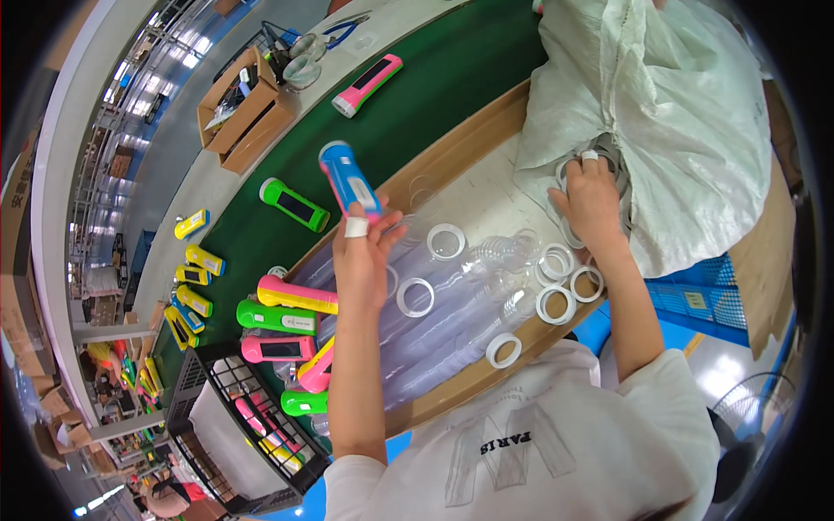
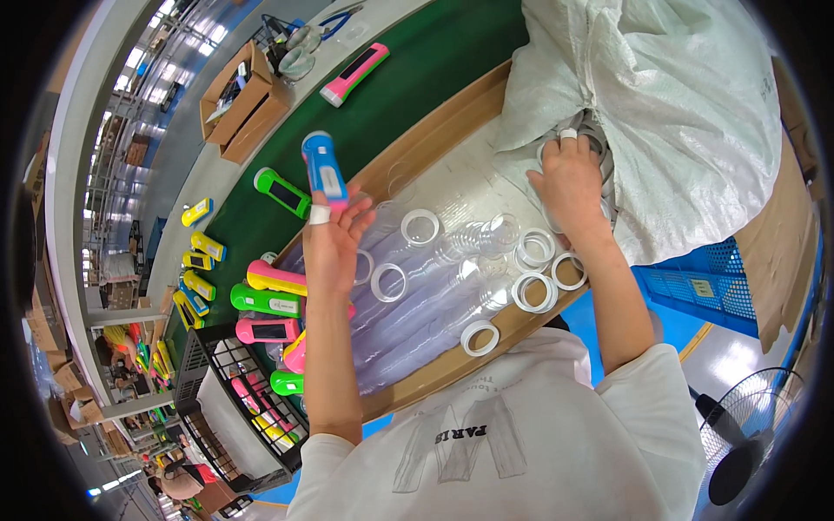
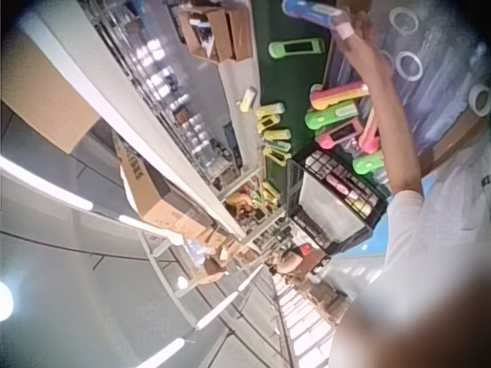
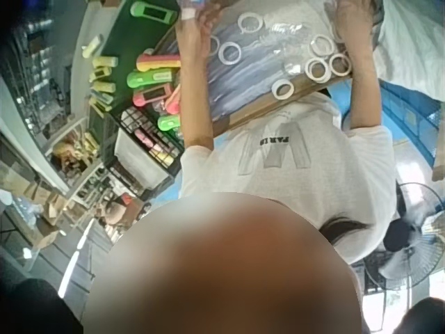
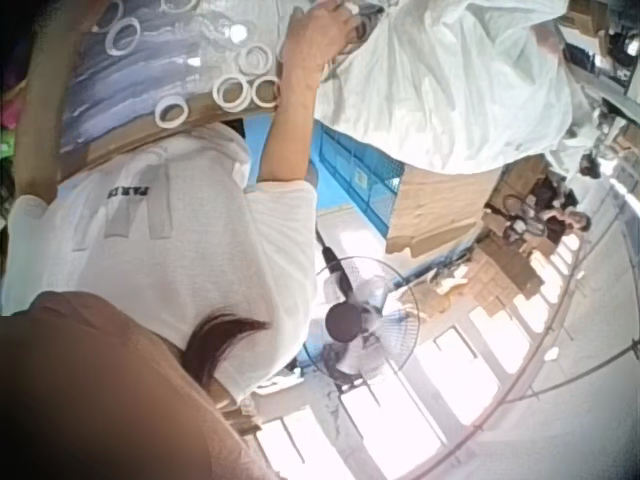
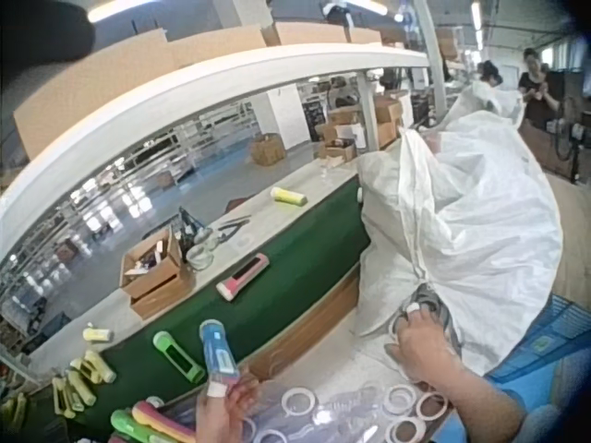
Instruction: Assembling the lens caps and rings onto flashlight bodies on a factory assembly line.
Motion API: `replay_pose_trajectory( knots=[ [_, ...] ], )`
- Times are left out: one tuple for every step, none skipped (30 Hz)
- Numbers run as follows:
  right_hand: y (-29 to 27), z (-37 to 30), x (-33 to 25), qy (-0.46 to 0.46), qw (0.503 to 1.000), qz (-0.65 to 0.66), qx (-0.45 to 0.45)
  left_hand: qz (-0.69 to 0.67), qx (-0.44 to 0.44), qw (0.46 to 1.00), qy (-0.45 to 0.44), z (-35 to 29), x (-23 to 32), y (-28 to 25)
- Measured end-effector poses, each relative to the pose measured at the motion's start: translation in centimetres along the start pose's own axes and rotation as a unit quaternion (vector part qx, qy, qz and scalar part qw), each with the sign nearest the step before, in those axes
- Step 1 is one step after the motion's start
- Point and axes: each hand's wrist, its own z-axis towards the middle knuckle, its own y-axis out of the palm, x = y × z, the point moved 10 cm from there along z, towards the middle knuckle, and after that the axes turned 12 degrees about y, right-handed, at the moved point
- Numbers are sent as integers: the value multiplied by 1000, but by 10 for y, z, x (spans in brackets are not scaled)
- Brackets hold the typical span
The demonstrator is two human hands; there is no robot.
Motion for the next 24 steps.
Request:
replay_pose_trajectory(
  knots=[
    [0, 2, 5, 4, 1000, -2, 1, 91, -19, 995, 37, 9, 2, -1],
    [5, 2, 6, -6, 1000, 0, -25, 253, -63, 963, 61, 12, -2, 7],
    [11, 1, 7, -18, 998, 2, -52, 420, -141, 883, 157, 13, 5, 26],
    [16, 2, 7, -38, 997, 8, -71, 565, -212, 758, 247, 10, 4, 48],
    [18, 1, 10, -36, 997, 6, -72, 613, -208, 683, 338, 6, 7, 66],
    [18, 2, 10, -46, 996, 20, -69, 612, -210, 684, 338, 11, 2, 74],
    [16, 2, 10, -56, 996, 35, -66, 655, -223, 647, 322, 16, -8, 80],
    [13, -1, 9, -55, 996, 35, -66, 696, -233, 607, 305, 19, -16, 83],
    [11, -5, 8, -45, 995, 14, -83, 695, -237, 606, 307, 21, -20, 81],
    [12, -8, 9, -35, 994, -6, -99, 691, -247, 603, 312, 21, -23, 76],
    [16, -8, 14, -30, 994, -4, -105, 688, -257, 600, 318, 21, -24, 73],
    [17, -8, 20, -28, 994, -4, -105, 688, -259, 599, 318, 19, -24, 71],
    [18, -8, 24, -31, 993, 11, -111, 670, -249, 615, 331, 16, -19, 70],
    [18, -8, 26, -36, 992, 27, -116, 653, -239, 631, 344, 13, -13, 68],
    [9, -7, 17, -40, 992, 30, -116, 656, -235, 630, 343, 12, -8, 64],
    [-7, -8, 2, -30, 971, 171, -162, 627, -216, 671, 331, 11, 0, 56],
    [-15, -10, -10, -15, 930, 304, -207, 593, -200, 712, 320, 9, 8, 50],
    [-27, -13, -28, -91, 912, 357, -183, 594, -197, 712, 320, 6, 14, 48],
    [-23, -16, -41, -69, 831, 491, -253, 546, -166, 765, 299, 8, 22, 38],
    [-20, -21, -58, -45, 725, 610, -317, 495, -133, 813, 276, 8, 29, 29],
    [-15, -24, -69, -34, 652, 669, -356, 459, -120, 842, 256, 7, 37, 31],
    [-8, -28, -83, 15, 536, 744, -398, 461, -114, 842, 257, 4, 44, 31],
    [-1, -32, -99, 65, 407, 801, -433, 384, -106, 890, 221, 5, 45, 27],
    [13, -33, -108, 116, 369, 813, -436, 305, -94, 930, 183, 4, 46, 22]
  ],
)
